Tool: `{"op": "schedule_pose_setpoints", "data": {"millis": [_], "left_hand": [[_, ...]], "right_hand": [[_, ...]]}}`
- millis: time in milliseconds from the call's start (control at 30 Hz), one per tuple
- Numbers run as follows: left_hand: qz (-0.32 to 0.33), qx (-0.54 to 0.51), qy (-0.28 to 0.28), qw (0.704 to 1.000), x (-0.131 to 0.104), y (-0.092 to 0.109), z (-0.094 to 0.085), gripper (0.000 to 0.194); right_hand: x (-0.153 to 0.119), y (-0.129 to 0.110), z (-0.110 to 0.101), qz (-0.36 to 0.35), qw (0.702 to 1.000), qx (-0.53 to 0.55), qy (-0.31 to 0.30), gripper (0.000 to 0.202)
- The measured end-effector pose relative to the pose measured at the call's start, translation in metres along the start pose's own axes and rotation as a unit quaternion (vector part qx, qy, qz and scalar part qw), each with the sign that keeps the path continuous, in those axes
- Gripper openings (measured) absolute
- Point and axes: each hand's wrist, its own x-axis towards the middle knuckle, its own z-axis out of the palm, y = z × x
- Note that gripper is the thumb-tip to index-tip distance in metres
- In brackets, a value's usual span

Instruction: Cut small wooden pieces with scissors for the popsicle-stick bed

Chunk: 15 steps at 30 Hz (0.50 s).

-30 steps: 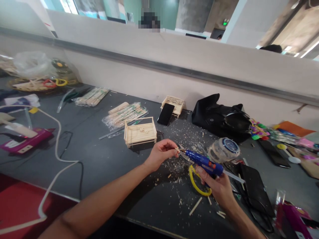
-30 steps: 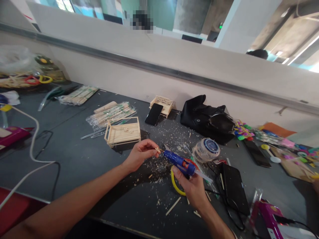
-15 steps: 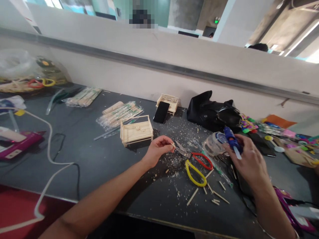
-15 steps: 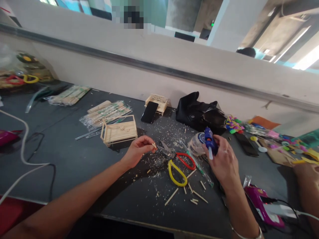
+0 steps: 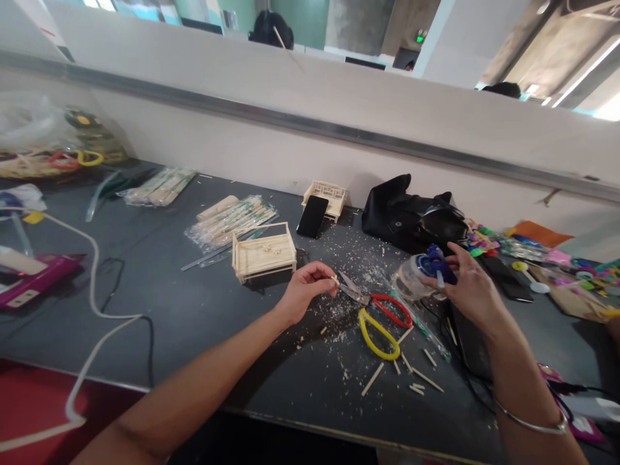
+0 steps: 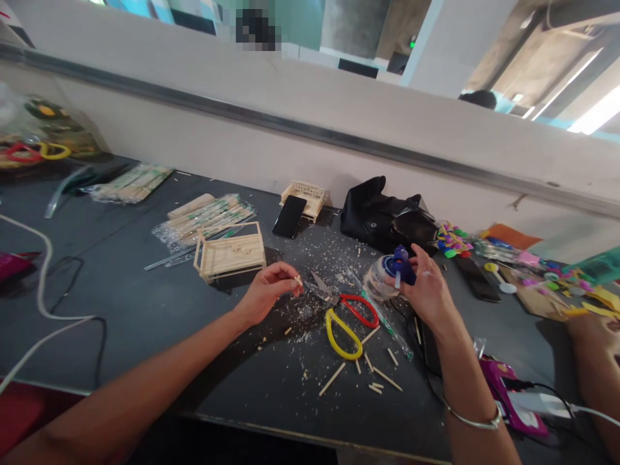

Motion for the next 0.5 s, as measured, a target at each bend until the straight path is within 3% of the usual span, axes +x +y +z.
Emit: {"op": "schedule_pose_setpoints", "data": {"millis": [233, 333, 400, 467, 500], "left_hand": [[-0.007, 0.001, -0.006, 1.0, 0.0, 0.0, 0.0, 0.027], [-0.009, -0.005, -0.008, 1.0, 0.0, -0.001, 0.0, 0.024], [-0.008, -0.008, -0.011, 1.0, 0.0, -0.001, 0.0, 0.023], [-0.008, -0.011, -0.016, 1.0, 0.0, 0.0, 0.0, 0.023], [-0.008, -0.012, -0.018, 1.0, -0.001, 0.0, 0.0, 0.023]], "right_hand": [[-0.018, -0.006, -0.014, -0.067, 0.997, -0.047, 0.013, 0.057], [-0.03, -0.034, -0.032, -0.07, 0.994, -0.055, 0.062, 0.047], [-0.043, -0.059, -0.043, -0.048, 0.988, -0.063, 0.134, 0.038], [-0.059, -0.084, -0.045, -0.037, 0.982, -0.05, 0.18, 0.027], [-0.067, -0.094, -0.041, -0.056, 0.983, -0.03, 0.17, 0.024]]}}
